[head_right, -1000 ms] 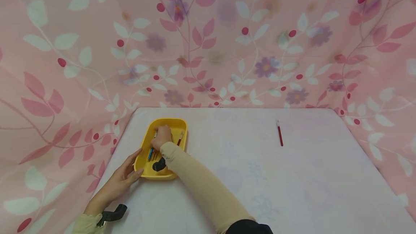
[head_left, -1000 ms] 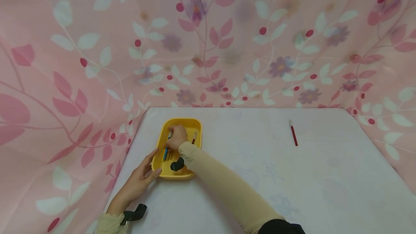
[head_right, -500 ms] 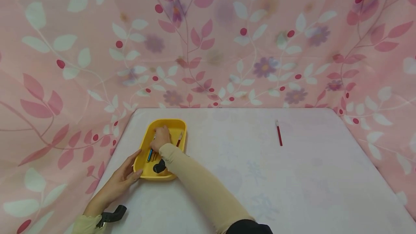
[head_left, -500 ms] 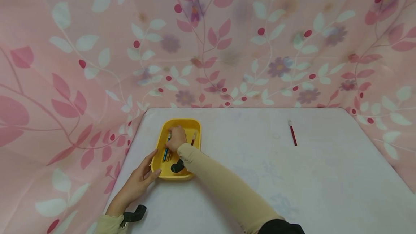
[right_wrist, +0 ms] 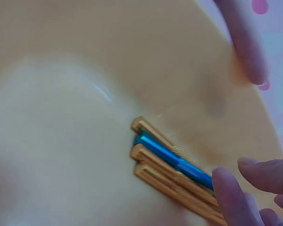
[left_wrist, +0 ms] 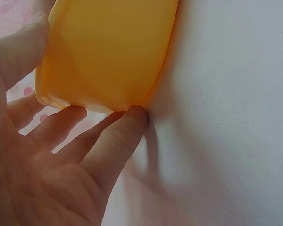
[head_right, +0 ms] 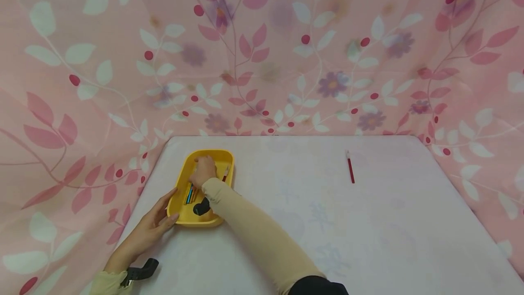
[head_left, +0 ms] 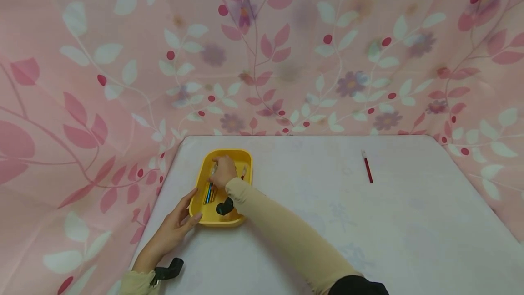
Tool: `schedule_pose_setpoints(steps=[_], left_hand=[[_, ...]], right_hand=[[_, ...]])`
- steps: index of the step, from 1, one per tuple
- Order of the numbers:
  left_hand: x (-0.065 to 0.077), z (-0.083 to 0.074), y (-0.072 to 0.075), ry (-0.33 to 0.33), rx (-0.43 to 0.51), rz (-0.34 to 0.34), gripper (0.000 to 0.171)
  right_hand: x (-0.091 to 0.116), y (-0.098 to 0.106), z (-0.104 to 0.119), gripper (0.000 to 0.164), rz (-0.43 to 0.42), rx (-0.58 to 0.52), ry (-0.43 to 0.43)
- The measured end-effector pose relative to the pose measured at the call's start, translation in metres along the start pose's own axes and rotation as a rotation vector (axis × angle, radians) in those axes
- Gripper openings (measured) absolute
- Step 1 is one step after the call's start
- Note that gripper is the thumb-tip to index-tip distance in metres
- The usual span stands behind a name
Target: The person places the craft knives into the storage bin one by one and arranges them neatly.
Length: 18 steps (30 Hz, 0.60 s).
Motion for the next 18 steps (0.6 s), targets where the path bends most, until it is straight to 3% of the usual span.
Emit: schedule_pose_setpoints(steps=[3, 10, 18], left_hand=[[0.0, -0.001, 0.0, 0.003, 0.017, 0.001, 0.082], [0.0, 0.002, -0.001, 0.0, 0.02, 0.006, 0.082], [-0.001, 0.001, 0.0, 0.005, -0.003, 0.005, 0.082]], right_hand=[[-0.001, 0.003, 0.0, 0.066, -0.005, -0.036, 0.024], [0.015, 0.021, 0.005, 0.066, 0.08, -0.391, 0.092], [0.044, 0.066, 0.019, 0.061, 0.121, -0.46, 0.219]])
Point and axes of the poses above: each hand's wrist, its own x-axis away from the middle knuckle, its own y-axis out of the back of the hand, z = x × y, the point moved 2 cm from there along -x, towards the middle knuckle, and after that the axes turned 10 degrees about z, right-handed, at the moved point
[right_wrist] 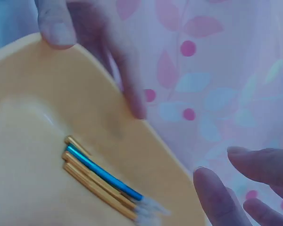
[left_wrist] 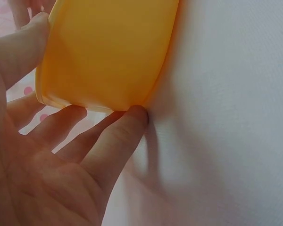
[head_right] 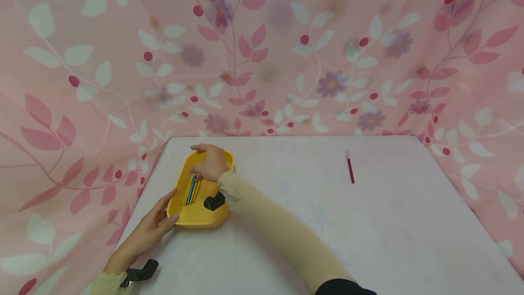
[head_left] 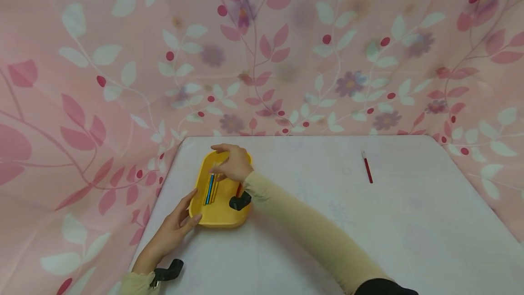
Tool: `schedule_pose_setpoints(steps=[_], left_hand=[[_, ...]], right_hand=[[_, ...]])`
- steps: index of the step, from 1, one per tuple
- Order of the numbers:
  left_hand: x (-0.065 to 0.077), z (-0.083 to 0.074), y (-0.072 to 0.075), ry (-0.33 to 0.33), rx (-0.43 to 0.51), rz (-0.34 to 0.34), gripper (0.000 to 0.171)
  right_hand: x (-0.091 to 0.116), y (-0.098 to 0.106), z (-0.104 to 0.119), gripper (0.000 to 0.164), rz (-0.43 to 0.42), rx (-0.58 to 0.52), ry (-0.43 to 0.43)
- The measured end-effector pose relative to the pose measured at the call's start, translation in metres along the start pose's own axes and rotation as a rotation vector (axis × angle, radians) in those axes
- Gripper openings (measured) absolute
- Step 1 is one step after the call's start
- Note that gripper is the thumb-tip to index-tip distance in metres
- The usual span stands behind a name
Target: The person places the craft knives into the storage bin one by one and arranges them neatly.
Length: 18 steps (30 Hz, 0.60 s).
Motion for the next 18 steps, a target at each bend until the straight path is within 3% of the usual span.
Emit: schedule_pose_setpoints(steps=[8, 18], left_hand=[[0.001, 0.0, 0.0, -0.006, 0.013, -0.005, 0.082], [0.002, -0.002, 0.0, -0.012, 0.032, -0.008, 0.083]], right_hand=[[0.021, 0.036, 0.022, 0.065, 0.011, 0.05, 0.078], [0.06, 0.093, 0.043, 0.067, 0.019, 0.015, 0.176]])
Point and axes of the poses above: each hand's wrist, its own x-axis away from the middle knuckle, its own y-axis out of the back of the hand, z = x × y, the point moved 2 cm from there along -x, towards the middle knuckle, and after that the axes turned 10 degrees about z, right-handed, at the moved point
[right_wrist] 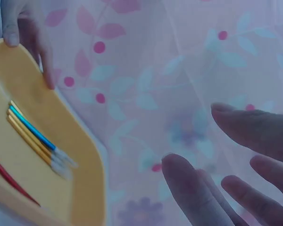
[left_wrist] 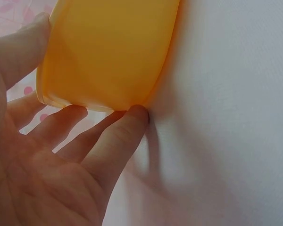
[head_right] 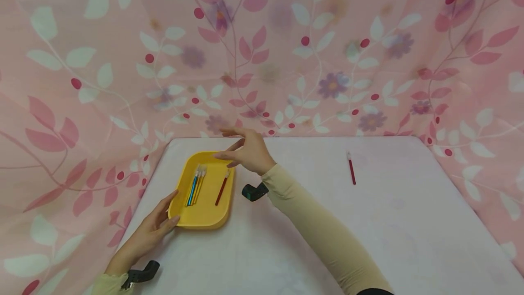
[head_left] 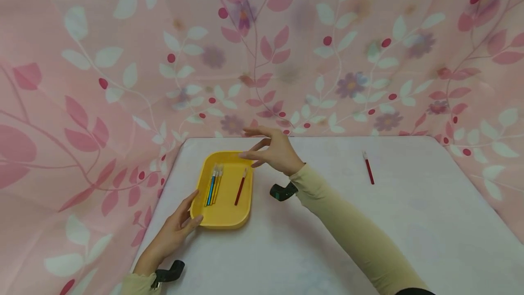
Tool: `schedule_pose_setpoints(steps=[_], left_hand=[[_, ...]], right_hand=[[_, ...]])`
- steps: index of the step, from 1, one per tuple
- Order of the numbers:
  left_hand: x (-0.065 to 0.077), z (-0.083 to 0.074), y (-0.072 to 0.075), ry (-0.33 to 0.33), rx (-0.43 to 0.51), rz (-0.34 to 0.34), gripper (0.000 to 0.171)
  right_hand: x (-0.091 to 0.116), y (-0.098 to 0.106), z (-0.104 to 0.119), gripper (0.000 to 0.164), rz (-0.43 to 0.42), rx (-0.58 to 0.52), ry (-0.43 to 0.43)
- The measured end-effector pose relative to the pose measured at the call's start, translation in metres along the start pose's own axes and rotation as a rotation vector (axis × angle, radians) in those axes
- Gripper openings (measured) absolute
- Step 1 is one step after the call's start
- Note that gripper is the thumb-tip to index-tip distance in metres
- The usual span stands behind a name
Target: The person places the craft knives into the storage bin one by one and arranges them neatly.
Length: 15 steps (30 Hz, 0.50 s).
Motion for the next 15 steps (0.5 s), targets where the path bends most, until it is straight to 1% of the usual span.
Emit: schedule_pose_setpoints(steps=[6, 15], left_hand=[[-0.001, 0.0, 0.0, 0.012, -0.006, 0.001, 0.083], [-0.001, 0.002, -0.001, 0.006, -0.019, -0.007, 0.082]], right_hand=[[0.029, 0.031, 0.009, 0.067, -0.044, 0.046, 0.024], [0.069, 0.073, 0.011, 0.07, -0.093, 0.1, 0.026]])
Point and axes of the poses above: each hand's wrist, its own x-axis away from the middle knuckle, its own y-axis out of the back of the hand, z = x × y, the point moved 2 cm from there along -x, towards the middle knuckle, and after that the axes turned 10 degrees about z, right-handed, at the moved point
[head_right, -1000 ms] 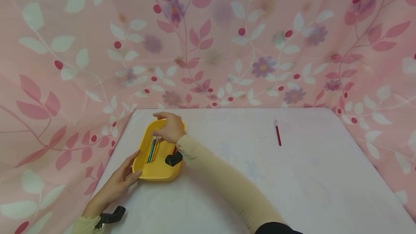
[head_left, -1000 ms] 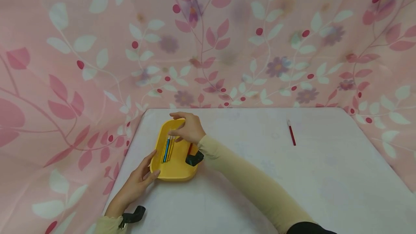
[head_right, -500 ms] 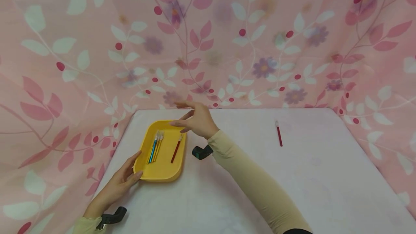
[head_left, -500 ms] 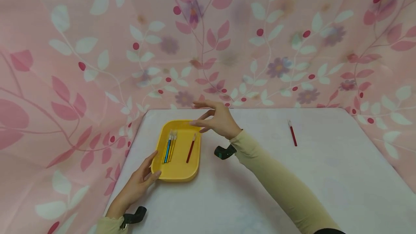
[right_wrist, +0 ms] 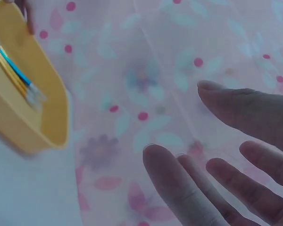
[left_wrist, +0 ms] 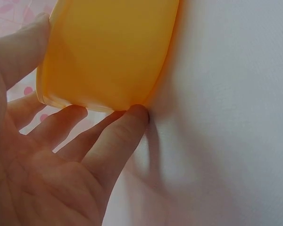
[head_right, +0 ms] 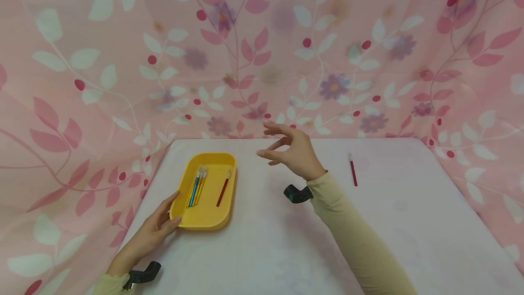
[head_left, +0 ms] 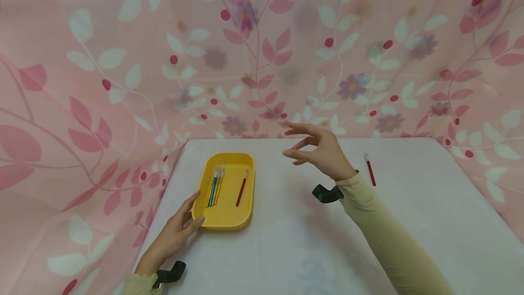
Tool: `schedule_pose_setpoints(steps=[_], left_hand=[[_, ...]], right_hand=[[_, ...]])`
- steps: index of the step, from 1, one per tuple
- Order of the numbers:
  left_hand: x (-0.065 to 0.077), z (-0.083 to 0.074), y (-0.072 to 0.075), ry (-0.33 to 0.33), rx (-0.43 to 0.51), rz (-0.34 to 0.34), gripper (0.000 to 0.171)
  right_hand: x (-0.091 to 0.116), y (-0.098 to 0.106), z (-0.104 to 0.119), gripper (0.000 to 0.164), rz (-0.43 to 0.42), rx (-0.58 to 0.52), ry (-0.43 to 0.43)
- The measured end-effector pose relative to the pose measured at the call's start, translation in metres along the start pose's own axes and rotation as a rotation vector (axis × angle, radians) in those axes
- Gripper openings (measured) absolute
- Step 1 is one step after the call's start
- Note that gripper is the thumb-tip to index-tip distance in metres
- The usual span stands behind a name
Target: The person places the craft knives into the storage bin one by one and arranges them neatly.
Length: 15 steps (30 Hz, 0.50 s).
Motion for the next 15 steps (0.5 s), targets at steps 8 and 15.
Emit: schedule_pose_setpoints(steps=[8, 15], left_hand=[[-0.002, -0.001, 0.0, -0.005, 0.009, -0.006, 0.082], [-0.002, 0.0, 0.0, 0.007, 0.003, -0.004, 0.082]], right_hand=[[0.035, 0.04, -0.002, 0.07, -0.039, 0.123, -0.057], [0.061, 0.066, -0.013, 0.072, -0.071, 0.18, -0.117]])
Point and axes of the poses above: each hand's wrist, its own x-axis away from the middle knuckle, its own y-axis out of the back of the hand, z = x × y, the point moved 2 cm from there along -x, towards the middle knuckle, and after that the axes turned 10 degrees about z, right-handed, at the moved point
